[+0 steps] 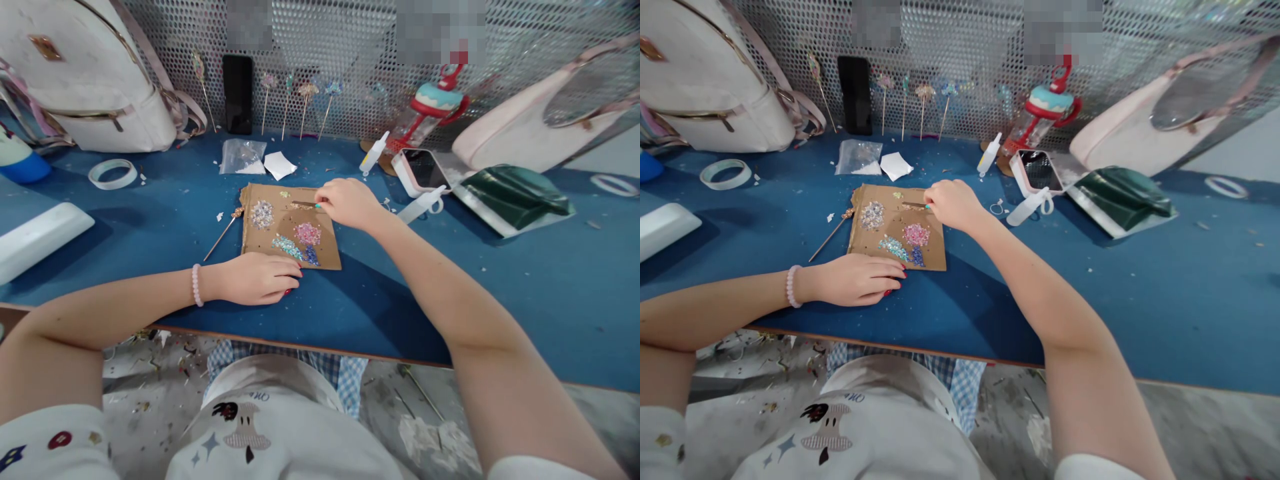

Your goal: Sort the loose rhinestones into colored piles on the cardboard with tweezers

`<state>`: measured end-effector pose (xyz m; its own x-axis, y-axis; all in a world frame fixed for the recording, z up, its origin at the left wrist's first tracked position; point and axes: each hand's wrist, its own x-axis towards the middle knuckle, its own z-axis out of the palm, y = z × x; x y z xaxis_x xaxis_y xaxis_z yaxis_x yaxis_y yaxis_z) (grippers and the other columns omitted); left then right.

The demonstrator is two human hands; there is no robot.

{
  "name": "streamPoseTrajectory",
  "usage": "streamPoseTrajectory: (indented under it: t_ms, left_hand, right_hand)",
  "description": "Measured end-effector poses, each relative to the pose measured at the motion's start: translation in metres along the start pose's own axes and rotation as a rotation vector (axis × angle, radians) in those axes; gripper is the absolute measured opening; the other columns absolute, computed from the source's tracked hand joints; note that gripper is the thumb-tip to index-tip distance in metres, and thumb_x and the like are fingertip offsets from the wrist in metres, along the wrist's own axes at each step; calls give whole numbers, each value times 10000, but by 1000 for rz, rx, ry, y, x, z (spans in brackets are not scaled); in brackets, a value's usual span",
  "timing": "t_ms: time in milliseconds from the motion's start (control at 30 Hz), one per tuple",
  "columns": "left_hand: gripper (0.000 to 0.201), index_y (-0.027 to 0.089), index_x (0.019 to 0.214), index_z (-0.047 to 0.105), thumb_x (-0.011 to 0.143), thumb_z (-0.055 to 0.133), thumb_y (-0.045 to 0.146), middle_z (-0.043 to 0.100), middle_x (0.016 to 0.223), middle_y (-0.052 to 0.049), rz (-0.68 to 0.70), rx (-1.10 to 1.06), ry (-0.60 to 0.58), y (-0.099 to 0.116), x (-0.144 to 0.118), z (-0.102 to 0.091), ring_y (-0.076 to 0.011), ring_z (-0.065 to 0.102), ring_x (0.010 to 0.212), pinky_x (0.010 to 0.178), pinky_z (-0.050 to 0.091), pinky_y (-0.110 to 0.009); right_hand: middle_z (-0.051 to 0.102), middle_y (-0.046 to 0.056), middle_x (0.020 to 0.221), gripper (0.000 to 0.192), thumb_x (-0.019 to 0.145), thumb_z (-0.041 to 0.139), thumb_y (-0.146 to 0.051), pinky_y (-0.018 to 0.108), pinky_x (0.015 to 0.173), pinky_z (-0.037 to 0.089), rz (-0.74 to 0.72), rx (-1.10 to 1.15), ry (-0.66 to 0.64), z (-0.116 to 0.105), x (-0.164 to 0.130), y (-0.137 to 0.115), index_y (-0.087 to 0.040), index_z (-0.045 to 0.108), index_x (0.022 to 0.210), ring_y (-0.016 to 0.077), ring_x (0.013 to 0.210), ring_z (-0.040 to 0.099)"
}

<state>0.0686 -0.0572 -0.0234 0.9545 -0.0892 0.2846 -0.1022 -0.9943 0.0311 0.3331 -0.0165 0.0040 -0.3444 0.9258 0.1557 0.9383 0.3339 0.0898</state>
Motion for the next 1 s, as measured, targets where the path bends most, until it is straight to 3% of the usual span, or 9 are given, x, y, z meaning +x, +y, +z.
streamPoseTrajectory:
  t_ms: [233, 433, 667, 833, 1000]
  left_hand:
    - [234, 116, 1040, 689, 976, 474, 180, 698, 1183, -131, 3, 1, 0, 0, 0, 0, -233, 624, 1181, 925, 567, -319]
    - [248, 100, 1037, 688, 978, 459, 173, 705, 1162, -136, 19, 3, 16, 0, 1, -1, -241, 638, 1157, 915, 579, -332]
    - [237, 106, 1039, 689, 974, 473, 179, 702, 1175, -134, 13, 7, 19, -1, -1, 0, -240, 630, 1173, 930, 574, -334]
    - [244, 105, 1036, 689, 978, 465, 182, 701, 1177, -134, 21, 11, 25, -1, -1, 2, -239, 634, 1166, 912, 581, -332]
    - [239, 99, 1031, 686, 976, 467, 178, 704, 1167, -134, 33, 12, 41, -2, 0, 2, -246, 639, 1155, 906, 583, -335]
  right_hand:
    - [745, 91, 1029, 298, 887, 459, -130, 352, 706, 361, -20, -35, -96, -2, -1, -8, -181, 746, 949, 229, 938, 632]
    - [740, 105, 998, 307, 892, 445, -122, 348, 681, 334, 4, -131, -77, 3, 0, -7, -161, 743, 957, 221, 898, 620]
    - [742, 92, 980, 288, 890, 457, -131, 348, 703, 355, 18, -92, -37, 4, 0, -1, -175, 738, 929, 223, 902, 624]
    - [741, 101, 981, 263, 852, 485, -134, 349, 707, 401, 108, -24, 0, -5, -2, 8, -174, 737, 917, 240, 900, 644]
    - [749, 101, 932, 248, 811, 512, -150, 343, 661, 436, 246, 24, -72, -7, -4, 17, -169, 741, 905, 254, 853, 667]
